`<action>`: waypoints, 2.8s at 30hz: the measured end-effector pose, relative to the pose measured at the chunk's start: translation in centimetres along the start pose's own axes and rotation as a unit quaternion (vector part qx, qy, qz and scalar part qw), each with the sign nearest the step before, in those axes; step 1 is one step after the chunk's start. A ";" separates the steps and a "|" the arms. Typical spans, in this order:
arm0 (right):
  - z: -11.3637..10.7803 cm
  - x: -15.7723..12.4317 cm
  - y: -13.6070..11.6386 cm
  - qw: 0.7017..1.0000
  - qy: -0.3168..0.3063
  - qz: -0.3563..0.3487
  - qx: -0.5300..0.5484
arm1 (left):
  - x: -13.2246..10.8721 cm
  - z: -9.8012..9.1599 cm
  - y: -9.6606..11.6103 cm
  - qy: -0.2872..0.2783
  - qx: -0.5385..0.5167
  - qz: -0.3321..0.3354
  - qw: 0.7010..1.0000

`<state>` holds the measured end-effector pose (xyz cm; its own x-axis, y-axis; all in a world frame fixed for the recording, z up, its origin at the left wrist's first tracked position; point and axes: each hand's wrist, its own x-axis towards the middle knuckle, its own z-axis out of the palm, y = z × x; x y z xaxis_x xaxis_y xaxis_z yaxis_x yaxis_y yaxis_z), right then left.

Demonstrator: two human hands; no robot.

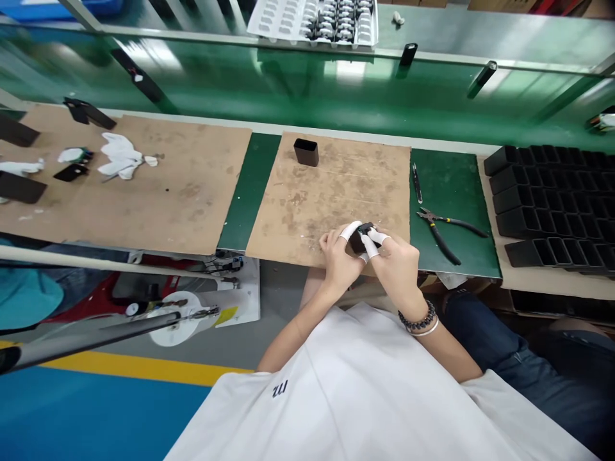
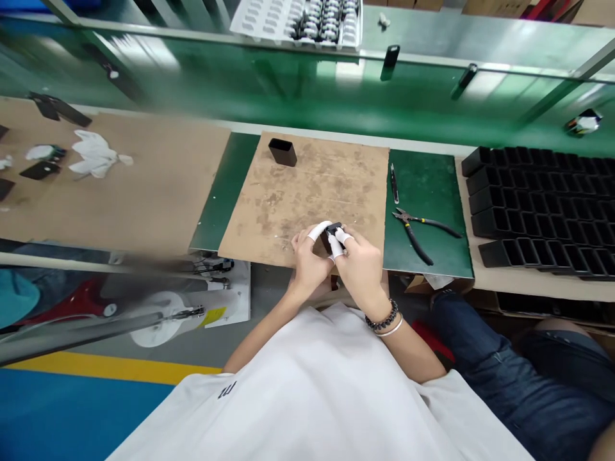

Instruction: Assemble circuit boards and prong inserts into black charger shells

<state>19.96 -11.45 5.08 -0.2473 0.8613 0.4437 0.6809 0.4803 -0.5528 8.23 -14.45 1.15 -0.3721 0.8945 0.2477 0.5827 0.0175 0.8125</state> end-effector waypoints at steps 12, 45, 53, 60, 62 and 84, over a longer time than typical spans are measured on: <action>0.7 0.6 2.0 0.999 -0.009 -0.028 0.031 | -0.4 -6.1 -0.1 -0.093 0.101 -0.041 0.990; 2.3 -1.4 5.8 0.971 -0.052 0.024 0.233 | 7.3 -3.8 -0.7 -0.289 -0.072 0.114 0.948; 1.1 0.4 5.6 0.974 -0.058 -0.077 0.206 | 7.4 -4.0 -0.9 -0.293 -0.099 0.107 0.945; 0.0 0.8 5.9 0.988 0.095 -0.003 0.118 | 3.8 -5.4 -1.1 -0.055 -0.201 0.019 0.978; 0.6 0.6 6.4 0.991 0.042 0.033 0.120 | 2.9 -5.7 -0.9 -0.034 -0.177 0.002 0.984; -2.7 0.3 1.4 0.745 -0.052 0.354 0.563 | 1.1 -4.8 6.2 -0.083 -0.290 -0.034 0.953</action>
<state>22.70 -10.91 6.29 -0.1931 0.9448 -0.2647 -0.3302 -0.3166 -0.8892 7.94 -15.53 8.96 -0.2463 0.9595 0.1366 0.0454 -0.1293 0.9906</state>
